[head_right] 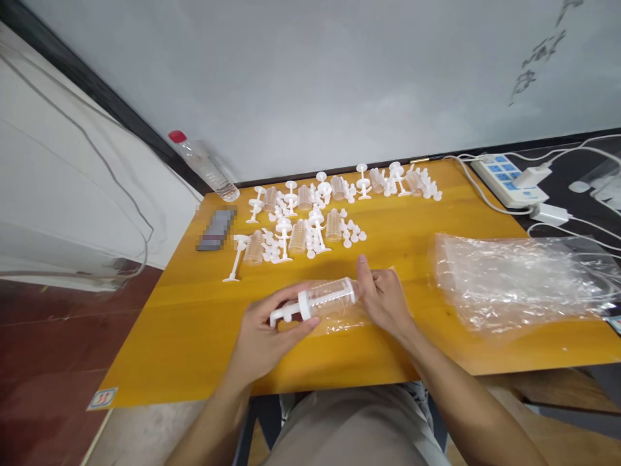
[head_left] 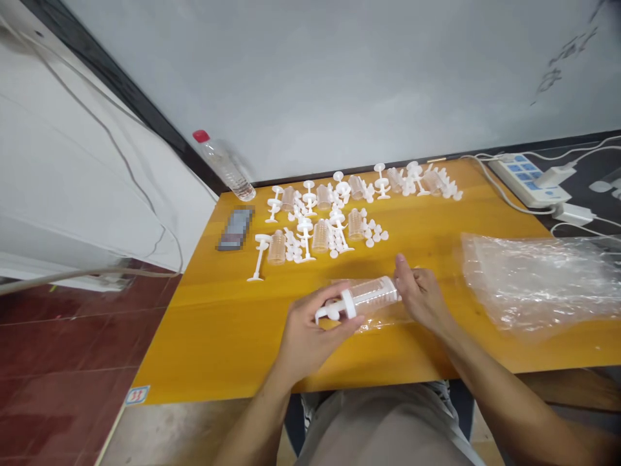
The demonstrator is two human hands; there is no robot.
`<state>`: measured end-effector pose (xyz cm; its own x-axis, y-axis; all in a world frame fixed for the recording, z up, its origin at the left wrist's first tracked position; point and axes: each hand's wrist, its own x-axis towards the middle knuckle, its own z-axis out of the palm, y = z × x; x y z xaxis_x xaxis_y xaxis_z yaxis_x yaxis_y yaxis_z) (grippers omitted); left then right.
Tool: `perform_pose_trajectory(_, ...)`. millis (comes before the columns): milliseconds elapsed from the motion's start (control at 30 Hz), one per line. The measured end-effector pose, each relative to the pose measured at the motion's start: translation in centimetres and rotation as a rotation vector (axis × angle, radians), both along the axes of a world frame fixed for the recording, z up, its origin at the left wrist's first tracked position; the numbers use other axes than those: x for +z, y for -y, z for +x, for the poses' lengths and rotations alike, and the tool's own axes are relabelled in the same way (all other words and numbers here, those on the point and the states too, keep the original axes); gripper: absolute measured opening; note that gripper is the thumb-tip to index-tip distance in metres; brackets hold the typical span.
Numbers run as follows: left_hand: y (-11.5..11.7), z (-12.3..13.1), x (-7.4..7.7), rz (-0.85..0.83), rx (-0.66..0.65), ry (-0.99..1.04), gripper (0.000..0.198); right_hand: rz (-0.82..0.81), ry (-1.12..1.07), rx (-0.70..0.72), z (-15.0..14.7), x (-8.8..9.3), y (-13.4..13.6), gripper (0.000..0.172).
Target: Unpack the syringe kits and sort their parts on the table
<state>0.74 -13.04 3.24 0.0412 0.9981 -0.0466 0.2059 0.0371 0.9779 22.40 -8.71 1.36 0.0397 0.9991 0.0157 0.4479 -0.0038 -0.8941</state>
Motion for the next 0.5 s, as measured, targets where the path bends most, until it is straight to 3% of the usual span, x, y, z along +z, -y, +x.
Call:
perform_pose_trajectory(100,-0.9,-0.3,-0.7,-0.299,-0.007,0.235,0.055,0.386,0.109,0.075,0.4,0.3,0.0,0.062)
perform_pose_trajectory(167,-1.2,-1.0,-0.5,-0.337,-0.006,0.286,0.056,0.527,0.125,0.164,0.9,0.9,0.0,0.054)
perform_pose_trajectory(233,-1.2,-1.8,0.4,-0.18,0.011,0.188,0.048,0.421,0.051,0.232,1.3,1.4,0.0,0.045)
perform_pose_trajectory(300,-1.3,-2.4,1.3,0.047,0.01,0.047,0.042,0.182,-0.063,0.287,1.8,1.8,0.1,0.049)
perform_pose_trajectory(367,-1.5,-2.7,1.8,0.16,-0.018,-0.029,0.039,0.006,-0.166,0.357,2.2,2.1,0.3,0.057)
perform_pose_trajectory(433,-1.9,-2.9,1.7,0.108,-0.039,0.003,0.041,-0.023,-0.222,0.404,2.7,2.5,0.6,0.051)
perform_pose_trajectory(500,-2.3,-2.9,1.2,-0.023,-0.046,0.097,0.044,0.032,-0.234,0.435,3.1,2.9,1.0,0.03)
